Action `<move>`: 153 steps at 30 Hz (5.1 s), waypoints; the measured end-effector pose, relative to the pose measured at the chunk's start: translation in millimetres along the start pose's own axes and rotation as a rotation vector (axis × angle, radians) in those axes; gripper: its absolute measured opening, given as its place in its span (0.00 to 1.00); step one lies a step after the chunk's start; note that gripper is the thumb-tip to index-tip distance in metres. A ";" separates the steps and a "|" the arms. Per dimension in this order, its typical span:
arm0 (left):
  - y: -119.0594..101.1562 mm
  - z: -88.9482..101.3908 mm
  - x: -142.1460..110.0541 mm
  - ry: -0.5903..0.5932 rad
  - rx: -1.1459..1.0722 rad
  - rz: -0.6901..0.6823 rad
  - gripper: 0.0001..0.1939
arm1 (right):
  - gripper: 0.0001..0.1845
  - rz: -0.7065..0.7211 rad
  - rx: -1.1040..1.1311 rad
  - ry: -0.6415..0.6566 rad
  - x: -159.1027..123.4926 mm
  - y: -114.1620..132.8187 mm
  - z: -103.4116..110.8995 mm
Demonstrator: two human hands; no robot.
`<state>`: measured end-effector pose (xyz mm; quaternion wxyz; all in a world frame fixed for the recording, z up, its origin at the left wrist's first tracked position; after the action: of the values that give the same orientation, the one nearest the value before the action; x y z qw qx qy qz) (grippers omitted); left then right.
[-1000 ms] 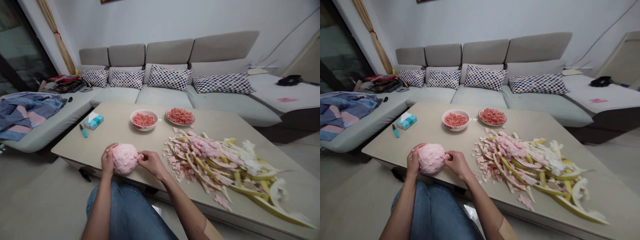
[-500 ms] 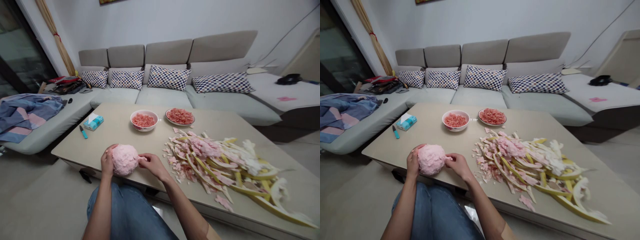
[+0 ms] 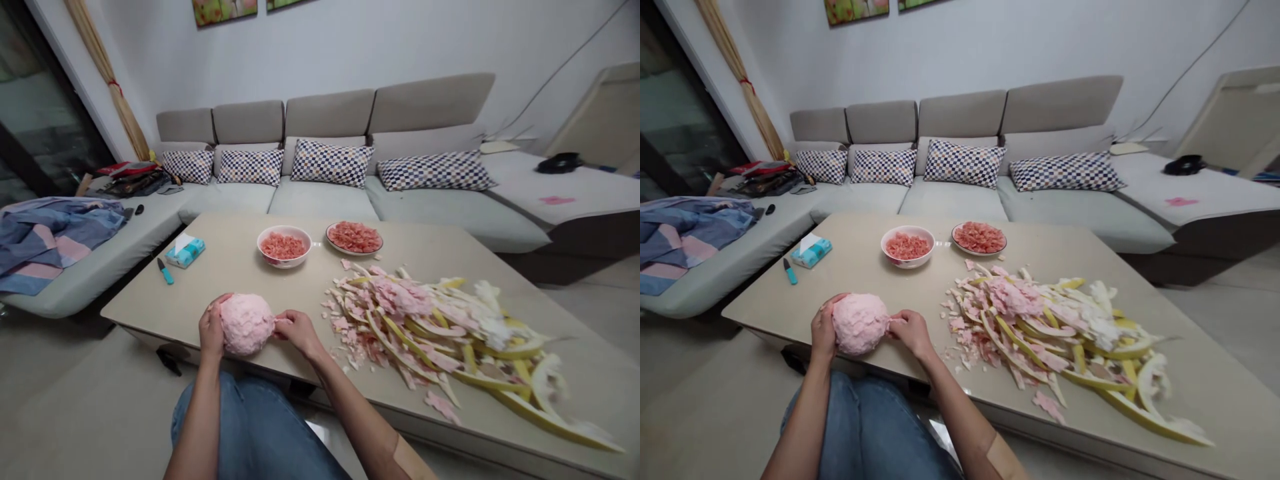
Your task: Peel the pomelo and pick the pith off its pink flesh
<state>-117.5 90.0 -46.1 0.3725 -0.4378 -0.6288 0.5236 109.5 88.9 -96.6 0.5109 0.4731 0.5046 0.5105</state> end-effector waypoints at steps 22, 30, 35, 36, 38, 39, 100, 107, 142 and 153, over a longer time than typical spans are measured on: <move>6.1 8.3 1.1 -0.050 -0.034 0.030 0.23 | 0.16 0.818 -1.067 -0.567 -75.2 145.3 196.3; 7.7 3.4 0.2 -0.012 -0.029 0.044 0.24 | 0.15 0.813 -0.636 0.085 -55.8 108.1 19.0; 9.7 -2.2 0.6 0.029 -0.043 0.081 0.25 | 0.10 0.837 -0.673 0.216 -35.1 120.3 -17.0; 8.7 -2.7 0.5 0.027 -0.046 0.079 0.25 | 0.09 0.835 -0.695 0.239 -31.7 120.4 -19.6; 6.0 -3.1 0.1 0.019 -0.040 0.069 0.25 | 0.09 0.826 -0.728 0.254 -26.1 120.3 -20.9; 4.8 -3.3 0.0 0.016 -0.033 0.063 0.25 | 0.09 0.815 -0.740 0.258 -23.7 120.0 -20.7; -9.4 -14.1 -1.6 0.098 0.103 -0.087 0.20 | 0.03 0.146 -0.097 -0.103 7.5 29.5 23.4; 0.8 -3.6 -0.7 0.081 0.035 -0.038 0.23 | 0.06 0.044 0.011 -0.079 10.3 12.5 21.7; -34.5 -5.2 -46.8 -0.321 0.470 -0.349 0.49 | 0.14 0.303 -0.225 -0.149 15.0 31.4 15.1; -25.0 8.9 -18.3 -0.212 0.495 -0.270 0.19 | 0.19 0.036 0.544 -0.033 8.9 0.9 -23.5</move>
<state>-123.5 68.1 -23.3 0.4664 -0.1887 -0.5700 0.6496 85.7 97.1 -97.0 0.3640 0.6101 0.6063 0.3574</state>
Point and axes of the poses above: each hand's wrist, its own x-axis towards the middle knuckle, its own z-axis out of the back of the hand, y = z × x, the point moved 9 cm from there along x, towards the middle knuckle, and after that the axes turned 13 degrees about z, right-handed, at the moved point
